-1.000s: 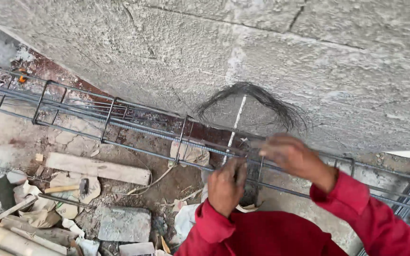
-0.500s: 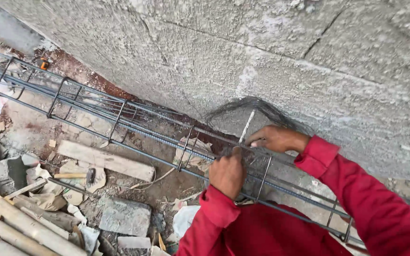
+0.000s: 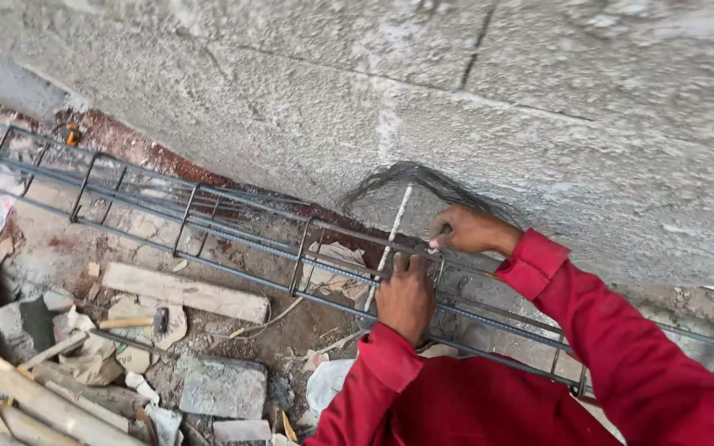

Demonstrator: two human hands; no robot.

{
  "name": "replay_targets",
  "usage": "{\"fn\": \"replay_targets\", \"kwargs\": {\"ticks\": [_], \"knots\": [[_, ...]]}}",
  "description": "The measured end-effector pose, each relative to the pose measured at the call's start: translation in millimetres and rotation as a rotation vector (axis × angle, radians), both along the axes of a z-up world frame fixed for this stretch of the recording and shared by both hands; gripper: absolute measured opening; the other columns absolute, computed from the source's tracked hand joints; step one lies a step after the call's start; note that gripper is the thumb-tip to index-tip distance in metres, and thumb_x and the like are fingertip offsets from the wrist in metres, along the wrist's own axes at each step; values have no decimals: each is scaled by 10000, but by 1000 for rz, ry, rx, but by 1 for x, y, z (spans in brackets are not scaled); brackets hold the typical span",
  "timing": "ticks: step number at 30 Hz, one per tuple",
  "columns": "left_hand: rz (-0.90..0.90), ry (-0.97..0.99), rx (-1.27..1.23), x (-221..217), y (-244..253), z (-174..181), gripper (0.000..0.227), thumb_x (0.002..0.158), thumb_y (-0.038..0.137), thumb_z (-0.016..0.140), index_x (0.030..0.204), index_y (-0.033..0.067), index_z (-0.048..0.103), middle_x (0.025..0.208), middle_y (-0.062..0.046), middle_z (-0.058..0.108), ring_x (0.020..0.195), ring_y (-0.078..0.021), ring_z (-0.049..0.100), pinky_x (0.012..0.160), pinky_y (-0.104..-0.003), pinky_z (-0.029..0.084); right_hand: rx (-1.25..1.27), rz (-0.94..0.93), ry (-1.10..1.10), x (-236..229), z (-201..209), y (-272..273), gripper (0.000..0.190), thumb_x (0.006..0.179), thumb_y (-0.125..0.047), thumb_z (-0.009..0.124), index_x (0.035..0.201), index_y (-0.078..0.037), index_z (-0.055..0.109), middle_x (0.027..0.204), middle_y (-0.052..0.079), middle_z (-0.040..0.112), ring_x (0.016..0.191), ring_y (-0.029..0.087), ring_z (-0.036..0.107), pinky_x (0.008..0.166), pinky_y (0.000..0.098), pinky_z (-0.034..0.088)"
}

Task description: The person secures metal rebar together by wrapping wire around the intersections and twisting it with pliers. They move along the rebar structure to repeat the process at different points, occasionally cutting the excess wire.

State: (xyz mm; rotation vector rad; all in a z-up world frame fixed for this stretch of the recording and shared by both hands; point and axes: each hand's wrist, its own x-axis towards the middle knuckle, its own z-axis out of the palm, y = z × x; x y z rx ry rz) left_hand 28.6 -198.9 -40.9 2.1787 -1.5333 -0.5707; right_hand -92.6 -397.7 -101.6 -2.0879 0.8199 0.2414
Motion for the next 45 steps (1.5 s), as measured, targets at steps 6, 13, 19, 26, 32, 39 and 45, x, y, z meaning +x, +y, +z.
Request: {"fn": "replay_targets", "kwargs": {"ticks": [6, 13, 19, 26, 32, 39, 45], "knots": [[-79, 49, -74, -16, -7, 5, 192, 907, 176, 602, 1020, 21, 605, 1121, -222, 651, 753, -490, 687, 647, -598, 546, -45, -107, 36, -21, -25, -5, 308, 794, -307, 833, 971, -58, 798, 979, 109, 789, 938, 244, 738, 837, 392, 562], [-82, 32, -53, -21, -11, -1, 243, 1018, 240, 547, 985, 15, 631, 1117, -221, 667, 763, -462, 704, 650, -559, 567, -89, -291, 119, -17, 12, 23, 293, 809, -345, 834, 971, -104, 792, 997, 99, 794, 926, 250, 757, 841, 403, 578], [-137, -87, -19, -29, -9, -23, 122, 943, 109, 546, 1006, 26, 610, 1143, -216, 647, 748, -457, 710, 608, -560, 571, -215, -384, 50, -21, 49, 49, 224, 880, -317, 771, 996, -125, 771, 1038, 90, 751, 974, 266, 715, 843, 457, 541], [-142, -117, 71, -31, -10, -19, 107, 918, 64, 556, 1013, 33, 595, 1138, -220, 639, 765, -469, 710, 626, -589, 565, -300, -407, -312, -59, 56, 93, 165, 876, -225, 740, 972, -91, 738, 894, 86, 691, 804, 255, 690, 752, 455, 546], [-112, -42, -16, -27, -11, -28, 111, 922, 93, 579, 978, 6, 621, 1122, -233, 653, 774, -472, 709, 622, -569, 577, -529, -227, -386, -58, 30, 123, 88, 791, -89, 787, 808, -49, 710, 881, 60, 662, 925, 247, 614, 891, 444, 489], [-143, 47, -81, -17, -20, -19, 137, 932, 135, 619, 898, 8, 661, 913, -262, 717, 803, -472, 709, 697, -564, 569, -754, -55, -437, -62, 44, 130, 198, 738, -14, 715, 924, -51, 772, 1051, 42, 666, 1056, 239, 529, 896, 445, 403], [-79, 77, -30, -20, -20, -21, 156, 954, 139, 593, 991, -7, 629, 939, -281, 701, 798, -485, 701, 683, -572, 566, -422, 147, -256, -77, 38, 73, 118, 852, -183, 710, 884, -98, 787, 1083, 75, 655, 1091, 261, 544, 912, 424, 479]]}}
